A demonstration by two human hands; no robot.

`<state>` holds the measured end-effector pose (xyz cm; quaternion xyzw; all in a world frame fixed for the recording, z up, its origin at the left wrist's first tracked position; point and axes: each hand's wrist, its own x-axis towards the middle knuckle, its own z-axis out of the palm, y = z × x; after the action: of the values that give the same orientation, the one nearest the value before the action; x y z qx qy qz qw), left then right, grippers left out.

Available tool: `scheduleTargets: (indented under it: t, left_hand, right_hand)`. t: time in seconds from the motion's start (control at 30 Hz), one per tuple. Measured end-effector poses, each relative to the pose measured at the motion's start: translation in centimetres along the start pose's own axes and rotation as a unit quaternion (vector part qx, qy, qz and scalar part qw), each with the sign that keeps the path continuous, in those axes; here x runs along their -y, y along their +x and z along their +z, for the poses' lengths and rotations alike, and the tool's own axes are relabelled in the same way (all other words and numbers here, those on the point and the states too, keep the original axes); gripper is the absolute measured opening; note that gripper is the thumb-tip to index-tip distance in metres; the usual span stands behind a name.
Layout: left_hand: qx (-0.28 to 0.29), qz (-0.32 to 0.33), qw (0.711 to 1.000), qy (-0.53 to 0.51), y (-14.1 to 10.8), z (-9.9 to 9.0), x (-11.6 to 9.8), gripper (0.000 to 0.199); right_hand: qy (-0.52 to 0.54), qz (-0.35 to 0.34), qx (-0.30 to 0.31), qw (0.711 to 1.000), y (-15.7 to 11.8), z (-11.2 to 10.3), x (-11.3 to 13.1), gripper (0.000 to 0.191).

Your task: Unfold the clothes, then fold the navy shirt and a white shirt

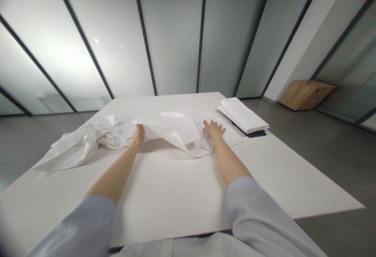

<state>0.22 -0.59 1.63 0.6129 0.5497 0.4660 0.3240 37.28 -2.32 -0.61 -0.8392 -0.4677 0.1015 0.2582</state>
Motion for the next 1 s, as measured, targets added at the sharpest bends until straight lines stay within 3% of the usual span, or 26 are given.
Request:
scheduleTargets:
  t: [0.07,0.13,0.23,0.37,0.43,0.5,0.6,0.67,0.73,0.87,0.93,1.0]
  left_hand:
    - [0.06,0.02,0.993,0.097,-0.3,0.9,-0.6,0.059]
    - [0.117,0.049,0.966,0.225,-0.9,1.9,-1.3,0.055]
    - [0.125,0.162,0.919,0.336,-2.3,3.3,-2.3,0.054]
    - [0.122,0.3,0.864,0.386,-3.6,4.2,-3.1,0.097]
    - [0.168,0.325,0.847,0.386,-3.8,4.4,-3.2,0.1]
    - [0.234,0.346,0.833,0.362,-3.8,4.5,-3.2,0.093]
    - [0.297,0.351,0.827,0.323,-3.4,4.7,-3.0,0.079]
    - [0.29,0.33,0.838,0.323,-3.3,4.9,-2.9,0.069]
    - [0.27,0.307,0.846,0.341,-3.3,5.1,-2.9,0.061]
    - [0.231,0.274,0.843,0.402,-3.8,5.3,-3.2,0.045]
    - [0.209,0.265,0.842,0.421,-3.9,5.1,-3.6,0.036]
    - [0.179,0.26,0.845,0.432,-3.8,4.5,-4.3,0.031]
  right_hand:
    - [0.026,-0.027,0.049,0.998,-0.1,0.2,0.7,0.066]
    - [0.058,-0.073,0.093,0.991,-0.5,0.5,1.8,0.064]
    - [0.114,-0.178,0.147,0.966,-1.9,1.3,3.8,0.056]
    - [0.226,-0.325,0.288,0.872,-4.9,2.5,6.0,0.036]
    - [0.292,-0.321,0.37,0.822,-6.5,2.9,6.7,0.027]
    - [0.345,-0.266,0.427,0.792,-7.7,3.2,7.0,0.02]
    - [0.413,-0.201,0.446,0.768,-8.2,3.4,7.3,0.012]
    - [0.474,-0.164,0.413,0.76,-7.4,3.3,7.3,0.008]
    - [0.565,-0.101,0.336,0.747,-5.9,2.9,6.8,0.009]
    - [0.697,0.051,0.061,0.712,-2.3,1.0,4.0,0.017]
    - [0.687,0.107,-0.052,0.717,-1.0,0.2,2.4,0.02]
    - [0.655,0.13,-0.123,0.734,-0.3,-0.1,1.3,0.022]
